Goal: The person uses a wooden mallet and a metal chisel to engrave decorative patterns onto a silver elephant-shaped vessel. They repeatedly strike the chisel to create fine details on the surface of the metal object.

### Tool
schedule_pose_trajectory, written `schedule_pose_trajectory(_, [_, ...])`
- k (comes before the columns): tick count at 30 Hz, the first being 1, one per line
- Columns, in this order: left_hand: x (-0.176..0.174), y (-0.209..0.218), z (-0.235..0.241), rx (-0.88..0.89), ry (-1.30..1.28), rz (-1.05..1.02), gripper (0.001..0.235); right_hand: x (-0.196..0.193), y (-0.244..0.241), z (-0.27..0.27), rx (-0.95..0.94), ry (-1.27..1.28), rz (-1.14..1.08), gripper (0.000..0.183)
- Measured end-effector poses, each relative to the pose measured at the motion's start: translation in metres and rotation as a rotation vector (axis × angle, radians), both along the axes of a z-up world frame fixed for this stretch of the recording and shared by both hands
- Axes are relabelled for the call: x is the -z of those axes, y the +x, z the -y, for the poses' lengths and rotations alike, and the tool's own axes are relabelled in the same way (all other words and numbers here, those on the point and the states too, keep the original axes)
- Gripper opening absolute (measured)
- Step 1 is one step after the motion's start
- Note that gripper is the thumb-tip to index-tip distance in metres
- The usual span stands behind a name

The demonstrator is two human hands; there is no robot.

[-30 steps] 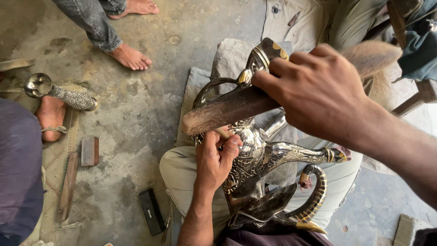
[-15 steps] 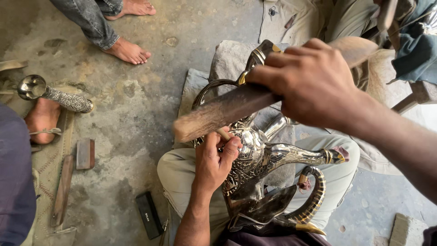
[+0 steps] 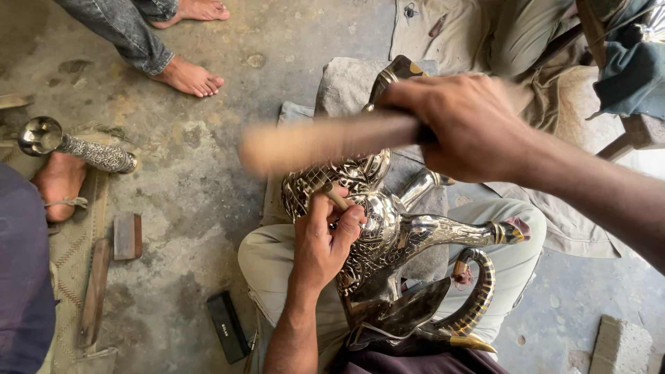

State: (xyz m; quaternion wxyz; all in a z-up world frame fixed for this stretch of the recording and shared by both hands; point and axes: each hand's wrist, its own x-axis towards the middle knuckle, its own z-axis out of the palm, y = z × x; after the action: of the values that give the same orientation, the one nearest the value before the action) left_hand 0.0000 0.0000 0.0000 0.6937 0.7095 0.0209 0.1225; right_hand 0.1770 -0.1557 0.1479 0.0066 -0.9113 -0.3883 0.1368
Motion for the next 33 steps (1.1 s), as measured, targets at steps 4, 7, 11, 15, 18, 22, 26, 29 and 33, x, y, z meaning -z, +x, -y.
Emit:
schedule_pose_trajectory(4, [0.000,-0.002,-0.001,0.000,0.004,-0.030,0.028,0.006,-0.002,0.003,0.051,0.200,-0.096,0.051])
schedule_pose_trajectory(7, [0.003,-0.003,-0.001,0.003,0.020,-0.009,0.030,0.010,-0.002,0.010,-0.139,0.273,0.095,0.049])
schedule_pose_trajectory(11, [0.006,-0.001,-0.003,0.025,0.073,-0.020,0.027,0.010,-0.006,0.012,-0.085,0.132,0.022,0.041])
schedule_pose_trajectory(15, [0.005,-0.001,-0.003,0.016,0.054,0.012,0.030,0.008,-0.011,0.008,0.215,0.007,-0.131,0.044])
schedule_pose_trajectory(18, [0.001,0.000,-0.003,0.012,0.066,0.029,0.030,0.008,-0.010,0.007,-0.006,0.030,0.023,0.039])
schedule_pose_trajectory(22, [-0.001,-0.001,-0.003,0.015,0.071,0.024,0.031,0.010,-0.004,0.014,0.065,0.157,-0.064,0.044])
schedule_pose_trajectory(26, [-0.001,0.001,-0.006,0.025,0.080,0.034,0.031,0.012,-0.003,0.019,-0.057,0.150,0.169,0.042])
schedule_pose_trajectory(29, [-0.001,0.000,-0.006,0.032,0.082,0.016,0.032,0.013,-0.008,0.021,-0.034,0.442,-0.054,0.051])
schedule_pose_trajectory(33, [-0.002,0.000,-0.006,0.043,0.092,-0.011,0.030,0.007,-0.007,0.019,-0.127,-0.069,0.316,0.014])
